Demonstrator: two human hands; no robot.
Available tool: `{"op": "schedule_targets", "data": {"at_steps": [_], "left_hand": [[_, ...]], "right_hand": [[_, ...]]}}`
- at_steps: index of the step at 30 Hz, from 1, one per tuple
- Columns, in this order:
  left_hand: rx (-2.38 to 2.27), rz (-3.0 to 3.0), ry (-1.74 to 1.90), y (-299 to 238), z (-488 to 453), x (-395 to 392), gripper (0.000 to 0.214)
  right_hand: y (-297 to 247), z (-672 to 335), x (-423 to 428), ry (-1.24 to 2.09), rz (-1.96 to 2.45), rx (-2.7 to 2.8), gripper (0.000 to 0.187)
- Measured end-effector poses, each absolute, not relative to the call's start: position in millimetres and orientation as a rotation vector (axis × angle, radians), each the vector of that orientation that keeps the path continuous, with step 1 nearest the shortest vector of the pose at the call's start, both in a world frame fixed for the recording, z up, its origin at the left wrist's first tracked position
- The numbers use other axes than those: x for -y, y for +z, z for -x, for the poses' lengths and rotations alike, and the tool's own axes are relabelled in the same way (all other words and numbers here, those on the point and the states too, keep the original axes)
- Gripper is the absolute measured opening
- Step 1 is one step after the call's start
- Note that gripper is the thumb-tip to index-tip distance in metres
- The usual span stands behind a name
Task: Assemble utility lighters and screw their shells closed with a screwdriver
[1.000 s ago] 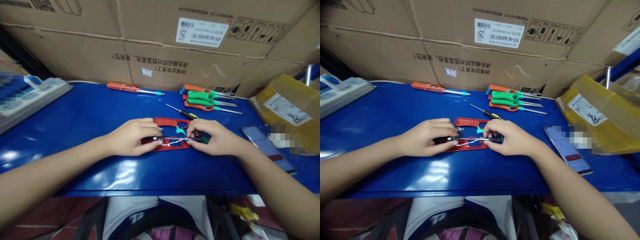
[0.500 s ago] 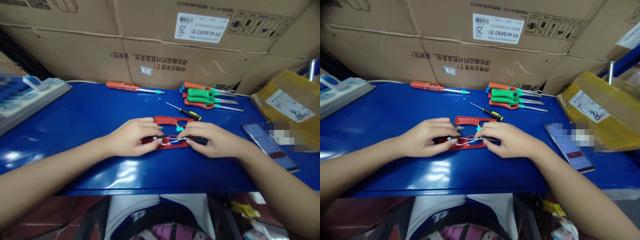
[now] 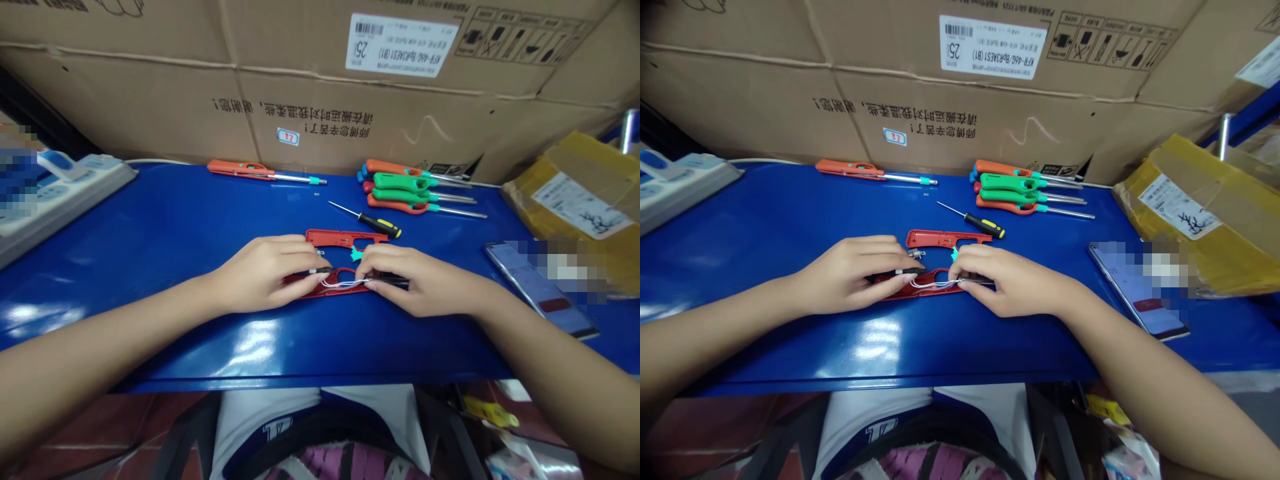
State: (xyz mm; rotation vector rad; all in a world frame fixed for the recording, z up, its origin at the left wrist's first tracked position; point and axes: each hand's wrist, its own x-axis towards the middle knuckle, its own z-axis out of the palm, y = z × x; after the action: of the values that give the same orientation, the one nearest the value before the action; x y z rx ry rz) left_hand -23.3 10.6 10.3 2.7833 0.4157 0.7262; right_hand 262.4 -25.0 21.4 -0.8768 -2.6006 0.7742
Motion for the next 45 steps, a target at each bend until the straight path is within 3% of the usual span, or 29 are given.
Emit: {"op": "schedule_targets", "data": {"at_steps": [8, 15, 32, 37, 45], "left_hand": [[-0.457, -2.772, 0.559, 7, 25, -11, 0.023], [-0.452, -2.791, 0.568, 7, 26, -12, 0.022], [-0.495, -2.750, 0.745, 7, 24, -10, 0.021], [-0.483, -2.701, 0.654, 5, 22, -9, 0.020], [-0.473, -2.699, 0.595, 2, 21, -11, 0.020]], "right_hand": [[28, -271, 25, 0.781, 1.037, 2.576, 0.019], [35, -280, 23, 0.687, 1.054, 2.695, 0.010], [41, -288, 23, 0.675, 0.979, 2.691, 0.022], [44, -291, 23, 0.716, 0.994, 2.730, 0.032], [41, -296, 21, 0.735, 1.015, 2.734, 0.033]]}}
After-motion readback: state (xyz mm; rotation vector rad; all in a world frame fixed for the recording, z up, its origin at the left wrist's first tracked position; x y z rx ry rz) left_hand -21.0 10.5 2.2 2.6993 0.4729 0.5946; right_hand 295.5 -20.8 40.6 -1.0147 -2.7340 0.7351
